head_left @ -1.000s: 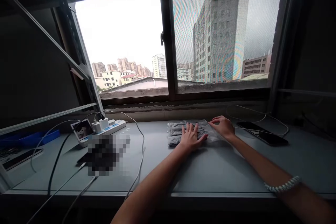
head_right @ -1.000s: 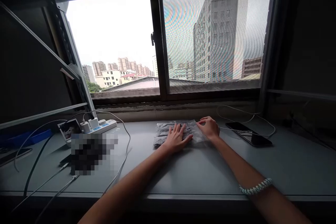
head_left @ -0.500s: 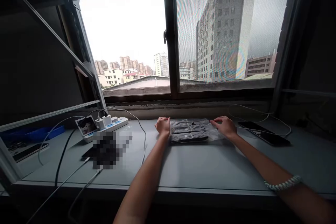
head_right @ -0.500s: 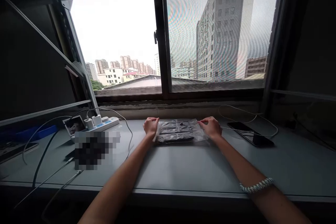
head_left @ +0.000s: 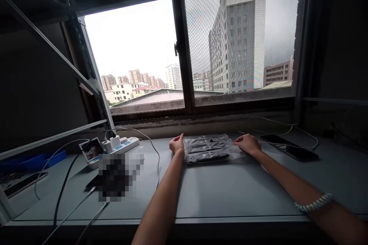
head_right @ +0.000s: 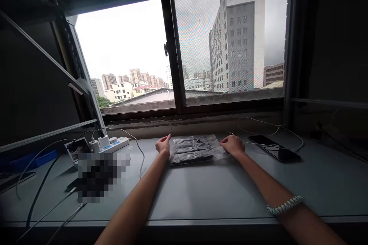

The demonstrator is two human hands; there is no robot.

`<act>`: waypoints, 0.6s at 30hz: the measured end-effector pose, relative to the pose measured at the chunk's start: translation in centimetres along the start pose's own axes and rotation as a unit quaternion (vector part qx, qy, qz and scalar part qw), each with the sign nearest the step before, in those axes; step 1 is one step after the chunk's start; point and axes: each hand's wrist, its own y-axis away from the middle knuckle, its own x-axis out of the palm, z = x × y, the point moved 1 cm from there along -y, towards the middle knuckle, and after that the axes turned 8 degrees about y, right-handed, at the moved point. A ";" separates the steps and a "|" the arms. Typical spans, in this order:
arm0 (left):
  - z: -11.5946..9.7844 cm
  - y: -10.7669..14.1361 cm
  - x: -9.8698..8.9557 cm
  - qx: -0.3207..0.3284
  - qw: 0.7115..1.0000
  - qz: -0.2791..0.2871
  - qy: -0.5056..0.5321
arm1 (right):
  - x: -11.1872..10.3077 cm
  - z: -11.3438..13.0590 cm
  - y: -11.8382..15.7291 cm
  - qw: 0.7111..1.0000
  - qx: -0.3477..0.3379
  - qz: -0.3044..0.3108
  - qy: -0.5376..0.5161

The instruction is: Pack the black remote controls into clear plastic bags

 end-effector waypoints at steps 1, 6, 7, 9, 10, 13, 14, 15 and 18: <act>-0.1 0.1 0.1 -0.019 0.999 -0.003 0.029 | -0.1 0.0 0.0 1.000 0.002 0.006 -0.007; -0.2 0.5 0.1 -0.088 0.988 -0.020 0.129 | -0.7 -0.2 0.3 0.998 0.024 0.054 -0.027; -0.2 0.6 0.1 -0.086 0.988 -0.026 0.129 | -0.7 -0.2 0.3 0.997 0.028 0.061 -0.030; -0.1 0.6 0.1 -0.076 0.989 -0.039 0.122 | -0.8 -0.3 0.3 0.997 0.036 0.064 -0.033; 0.0 0.6 0.1 -0.072 0.990 -0.044 0.116 | -0.7 -0.4 0.3 0.997 0.038 0.062 -0.031; 0.2 0.6 0.3 -0.066 0.992 -0.040 0.098 | -0.5 -0.6 0.1 0.997 0.035 0.063 -0.021; 0.2 0.6 0.4 -0.064 0.993 -0.035 0.090 | -0.4 -0.6 0.0 0.997 0.033 0.067 -0.019; 0.2 0.6 0.5 -0.062 0.994 -0.029 0.081 | -0.3 -0.7 0.0 0.997 0.032 0.070 -0.018; 0.0 0.6 0.6 -0.057 0.997 -0.013 0.053 | -0.3 -0.7 -0.1 0.997 0.032 0.067 -0.019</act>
